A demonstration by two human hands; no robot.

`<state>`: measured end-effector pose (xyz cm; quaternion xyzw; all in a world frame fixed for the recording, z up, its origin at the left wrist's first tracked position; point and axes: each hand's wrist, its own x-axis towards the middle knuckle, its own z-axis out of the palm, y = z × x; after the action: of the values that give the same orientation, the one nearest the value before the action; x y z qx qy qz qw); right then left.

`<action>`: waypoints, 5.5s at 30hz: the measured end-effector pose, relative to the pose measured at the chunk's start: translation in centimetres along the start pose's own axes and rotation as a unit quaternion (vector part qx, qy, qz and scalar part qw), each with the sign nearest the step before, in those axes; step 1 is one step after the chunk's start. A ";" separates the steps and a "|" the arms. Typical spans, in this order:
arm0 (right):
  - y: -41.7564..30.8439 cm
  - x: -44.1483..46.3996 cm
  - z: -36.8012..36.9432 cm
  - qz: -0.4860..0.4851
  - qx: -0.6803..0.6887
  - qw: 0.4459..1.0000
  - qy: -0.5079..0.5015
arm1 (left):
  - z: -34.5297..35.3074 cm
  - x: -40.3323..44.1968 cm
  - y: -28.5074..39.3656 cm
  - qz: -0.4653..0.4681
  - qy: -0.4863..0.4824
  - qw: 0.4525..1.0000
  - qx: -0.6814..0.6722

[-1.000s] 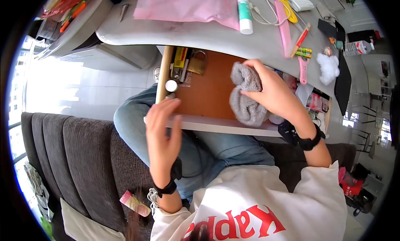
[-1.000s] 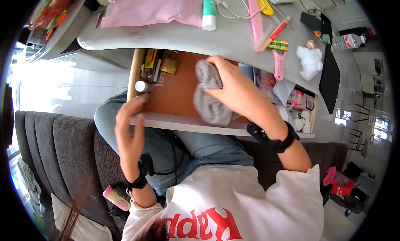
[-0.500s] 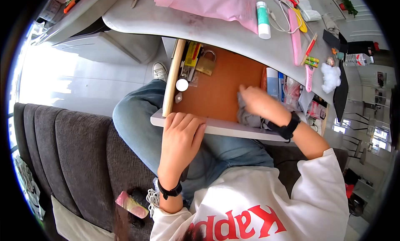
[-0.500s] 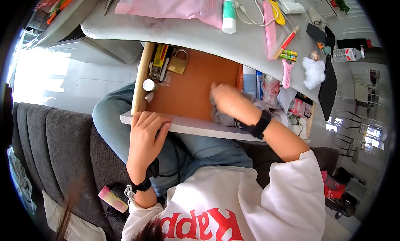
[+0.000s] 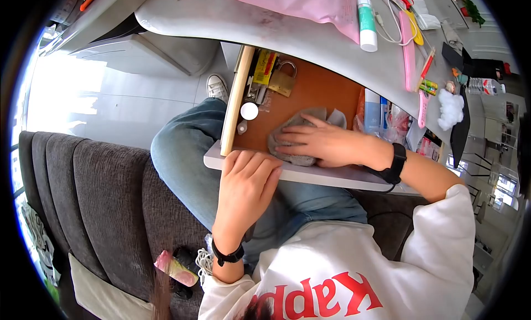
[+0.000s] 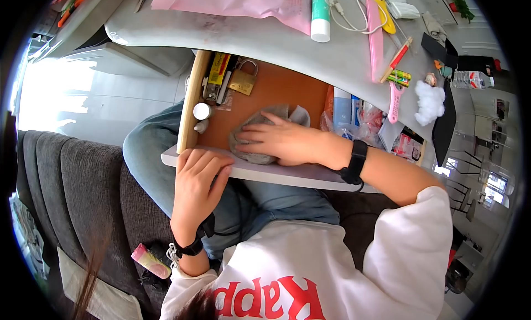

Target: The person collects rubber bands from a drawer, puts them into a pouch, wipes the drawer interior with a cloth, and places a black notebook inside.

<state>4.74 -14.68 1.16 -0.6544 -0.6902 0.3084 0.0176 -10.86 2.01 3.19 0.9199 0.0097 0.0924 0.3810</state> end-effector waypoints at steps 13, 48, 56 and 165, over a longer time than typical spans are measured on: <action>1.2 4.3 2.0 -0.109 -0.015 0.989 0.097 | 0.2 0.3 0.4 -0.020 -0.001 1.000 0.013; -15.0 3.7 -2.8 0.054 0.307 0.694 0.649 | -1.8 -3.5 7.1 -0.273 0.269 0.707 -0.595; -14.4 19.3 -2.6 0.265 0.196 0.752 0.571 | -4.5 -2.1 -2.5 -0.331 0.286 0.697 -0.568; -16.9 -20.9 -0.5 0.182 0.795 0.221 0.535 | 7.7 -3.9 3.6 -0.065 0.061 0.968 -0.236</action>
<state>-7.17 -32.82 17.07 -0.4213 0.2210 0.2700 0.8371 -13.51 -6.28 -0.23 0.7941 0.0704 0.1230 0.5911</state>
